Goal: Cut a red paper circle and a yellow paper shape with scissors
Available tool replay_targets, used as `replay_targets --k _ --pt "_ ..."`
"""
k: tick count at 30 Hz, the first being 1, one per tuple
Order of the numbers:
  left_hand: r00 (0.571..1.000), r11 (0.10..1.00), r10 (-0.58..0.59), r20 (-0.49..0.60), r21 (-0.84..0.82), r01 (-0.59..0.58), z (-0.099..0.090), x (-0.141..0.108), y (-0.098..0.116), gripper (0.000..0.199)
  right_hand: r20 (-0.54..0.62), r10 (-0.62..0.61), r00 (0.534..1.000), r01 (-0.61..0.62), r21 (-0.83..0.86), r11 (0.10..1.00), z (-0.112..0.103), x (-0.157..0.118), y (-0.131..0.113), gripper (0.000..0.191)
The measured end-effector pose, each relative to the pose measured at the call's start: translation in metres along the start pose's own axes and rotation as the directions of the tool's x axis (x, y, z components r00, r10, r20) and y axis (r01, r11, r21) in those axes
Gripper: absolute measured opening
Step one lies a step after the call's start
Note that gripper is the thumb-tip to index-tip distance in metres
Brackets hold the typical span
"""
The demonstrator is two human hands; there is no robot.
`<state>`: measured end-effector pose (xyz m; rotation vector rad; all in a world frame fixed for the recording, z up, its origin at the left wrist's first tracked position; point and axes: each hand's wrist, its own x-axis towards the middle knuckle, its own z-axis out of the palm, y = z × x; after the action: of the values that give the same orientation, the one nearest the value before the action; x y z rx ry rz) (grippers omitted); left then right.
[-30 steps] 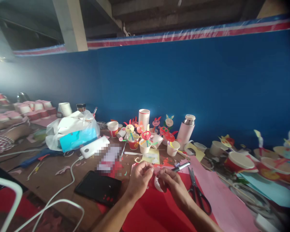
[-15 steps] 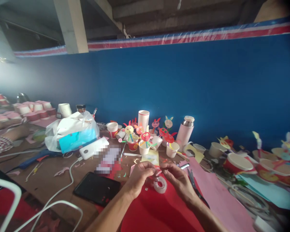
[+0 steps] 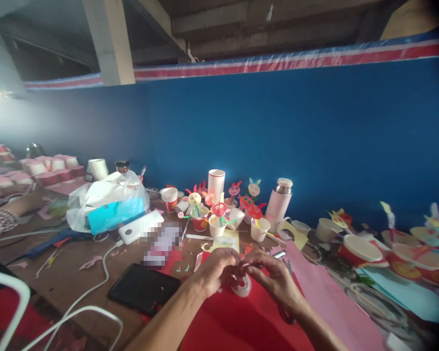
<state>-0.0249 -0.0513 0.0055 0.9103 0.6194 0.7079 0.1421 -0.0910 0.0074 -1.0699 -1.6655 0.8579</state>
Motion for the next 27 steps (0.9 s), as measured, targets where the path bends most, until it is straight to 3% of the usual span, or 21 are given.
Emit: replay_targets --k 9,14,18,27 --pt "0.99 0.998 -0.043 0.136 -0.042 0.049 -0.014 0.01 -0.004 0.028 -0.097 0.105 0.99 -0.091 0.143 0.986 0.004 0.005 0.013 0.019" --pt "0.987 0.995 -0.071 0.146 -0.062 0.081 -0.021 0.017 -0.007 0.033 -0.147 0.146 0.978 -0.114 0.204 0.972 0.005 0.009 0.016 0.022" --pt "0.994 0.99 -0.102 0.027 -0.097 0.104 -0.021 0.021 -0.01 0.032 -0.192 0.157 0.969 -0.115 0.217 0.969 0.002 0.01 0.021 0.027" --pt "0.977 0.959 -0.019 -0.213 -0.28 -0.042 -0.012 0.045 -0.016 0.013 -0.313 0.148 0.938 -0.121 0.106 0.987 -0.011 0.015 0.035 0.028"
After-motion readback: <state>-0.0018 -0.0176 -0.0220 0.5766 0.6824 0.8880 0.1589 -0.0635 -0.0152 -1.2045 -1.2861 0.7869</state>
